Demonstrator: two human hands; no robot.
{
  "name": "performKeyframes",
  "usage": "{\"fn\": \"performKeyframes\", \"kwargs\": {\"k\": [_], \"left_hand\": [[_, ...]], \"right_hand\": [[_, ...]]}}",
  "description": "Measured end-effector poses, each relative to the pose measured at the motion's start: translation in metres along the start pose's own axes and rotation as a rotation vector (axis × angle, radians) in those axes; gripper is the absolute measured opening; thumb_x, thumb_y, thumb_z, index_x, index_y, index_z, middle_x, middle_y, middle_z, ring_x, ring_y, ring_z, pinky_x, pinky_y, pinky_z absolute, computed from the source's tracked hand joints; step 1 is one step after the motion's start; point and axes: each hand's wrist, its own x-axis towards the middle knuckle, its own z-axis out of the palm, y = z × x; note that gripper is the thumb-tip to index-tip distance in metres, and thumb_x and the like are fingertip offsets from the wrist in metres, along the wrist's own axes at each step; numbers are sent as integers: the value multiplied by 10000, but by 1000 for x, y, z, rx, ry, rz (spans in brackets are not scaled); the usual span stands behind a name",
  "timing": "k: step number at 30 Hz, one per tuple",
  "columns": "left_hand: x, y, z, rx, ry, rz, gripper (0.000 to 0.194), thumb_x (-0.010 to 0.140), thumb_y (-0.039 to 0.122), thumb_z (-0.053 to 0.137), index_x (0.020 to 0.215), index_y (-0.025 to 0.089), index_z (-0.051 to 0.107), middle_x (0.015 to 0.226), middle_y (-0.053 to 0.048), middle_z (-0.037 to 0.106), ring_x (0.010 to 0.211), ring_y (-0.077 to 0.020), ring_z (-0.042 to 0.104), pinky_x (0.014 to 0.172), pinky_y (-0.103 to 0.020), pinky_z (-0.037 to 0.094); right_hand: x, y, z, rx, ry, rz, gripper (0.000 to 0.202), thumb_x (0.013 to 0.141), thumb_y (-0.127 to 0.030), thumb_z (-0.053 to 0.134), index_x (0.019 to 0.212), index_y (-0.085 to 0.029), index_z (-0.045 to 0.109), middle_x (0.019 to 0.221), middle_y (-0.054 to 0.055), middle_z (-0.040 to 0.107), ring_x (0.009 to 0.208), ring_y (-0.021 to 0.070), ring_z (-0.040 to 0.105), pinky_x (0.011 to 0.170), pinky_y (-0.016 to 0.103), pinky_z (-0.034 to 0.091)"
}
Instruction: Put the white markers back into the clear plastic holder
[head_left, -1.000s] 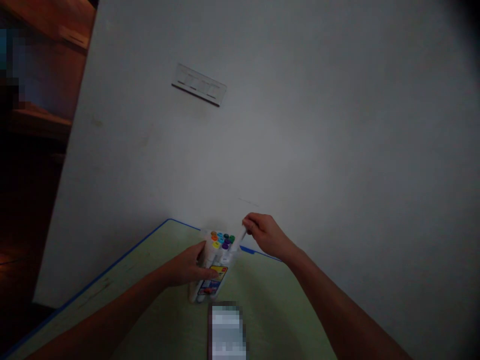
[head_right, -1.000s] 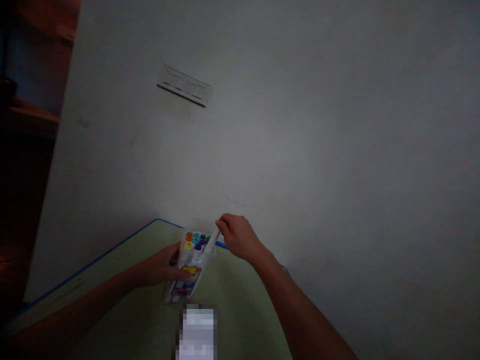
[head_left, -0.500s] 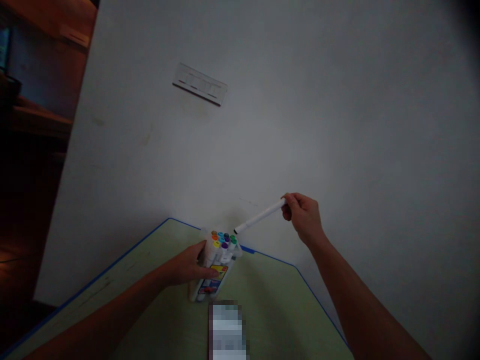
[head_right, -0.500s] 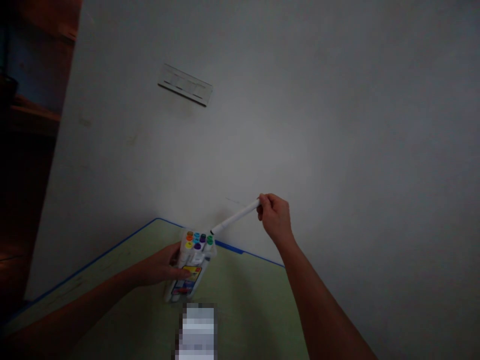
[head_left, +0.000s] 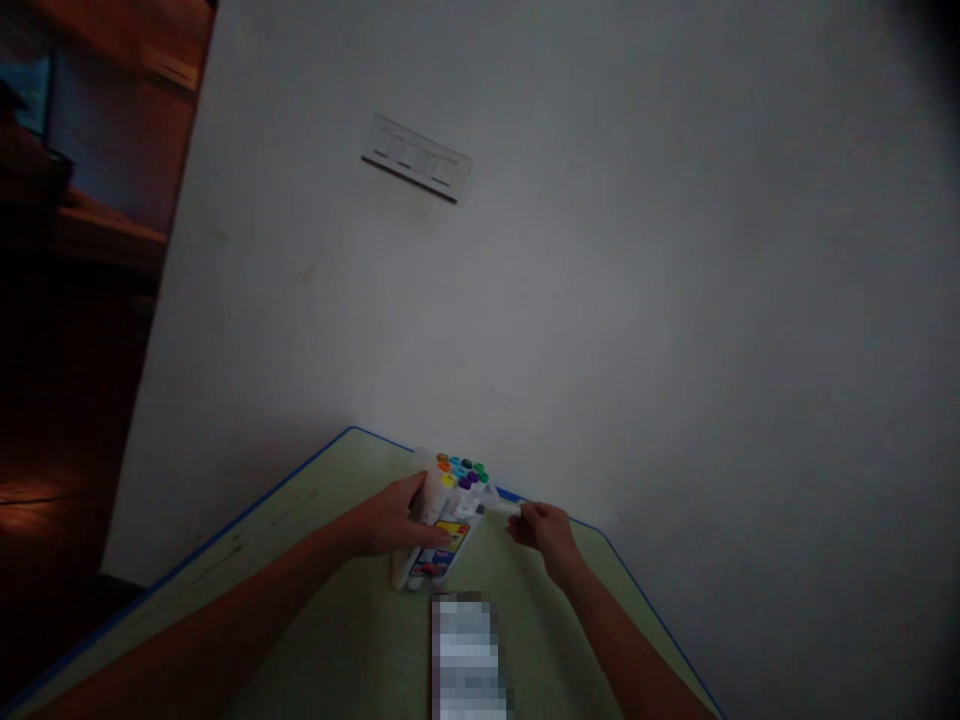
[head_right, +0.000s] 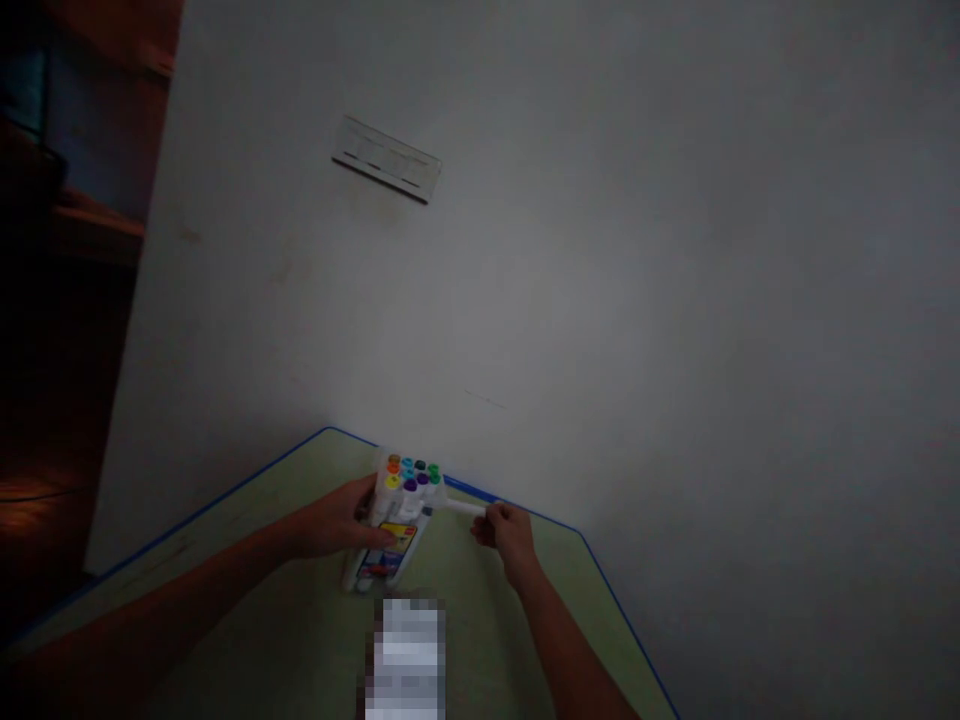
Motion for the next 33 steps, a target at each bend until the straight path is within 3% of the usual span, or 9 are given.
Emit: {"fn": "performKeyframes", "kwargs": {"k": [7,10,16,21,24,26,30,33], "left_hand": [[1,-4,-2,80,39,-25,593,550,328,729,1040,136,456,1070,-80,618,966,-251,578,799,-350,469],[2,-6,-4,105,65,-23,590,566,348,715,1050,135,453,1080,-93,613,967,-255,578,796,-352,467],[4,-9,-4,77,83,10,602,562,315,719,1073,144,449,1109,-93,605,999,-252,566,834,-350,450],[3,-7,-4,55,64,10,616,561,293,721,1087,126,446,1116,-118,601,1000,-268,565,825,-349,456],[3,-8,-5,39,58,16,614,565,299,720,1080,128,433,1114,-106,602,998,-255,569,819,-343,461],[4,-8,-4,30,55,15,608,568,307,717,1077,133,434,1112,-101,603,994,-252,572,812,-346,465],[3,-8,-4,28,58,7,630,569,304,716,1107,149,425,1142,-92,587,1026,-254,555,839,-354,451],[3,-8,-4,16,52,16,616,577,304,711,1100,154,421,1130,-91,595,1017,-253,562,849,-364,447]], "right_hand": [[-5,27,12,-360,-68,-128,32,639,-170,529,629,-147,549,618,37,617,595,161,581,584,277,454],[-8,27,14,-500,-73,-206,30,616,-145,549,624,-152,576,670,46,617,661,167,554,649,282,414],[-15,23,20,-750,-112,-274,88,666,-161,507,697,-149,588,719,52,626,665,151,549,603,239,387],[-9,18,12,-736,-127,-299,139,657,-194,534,770,-140,594,759,54,627,656,144,554,595,233,398],[-3,-3,3,-623,-80,-328,167,684,-214,516,807,-128,588,771,62,621,619,134,549,603,248,418],[-4,-28,-1,-505,-84,-357,190,708,-250,495,809,-119,588,736,58,613,563,125,533,561,252,424],[-19,-94,-4,-313,-156,-492,282,720,-308,505,900,-113,599,751,53,607,554,105,514,527,236,426],[-34,-133,2,-397,-256,-647,308,719,-273,536,991,-144,597,874,62,606,627,98,517,572,226,427]]}}
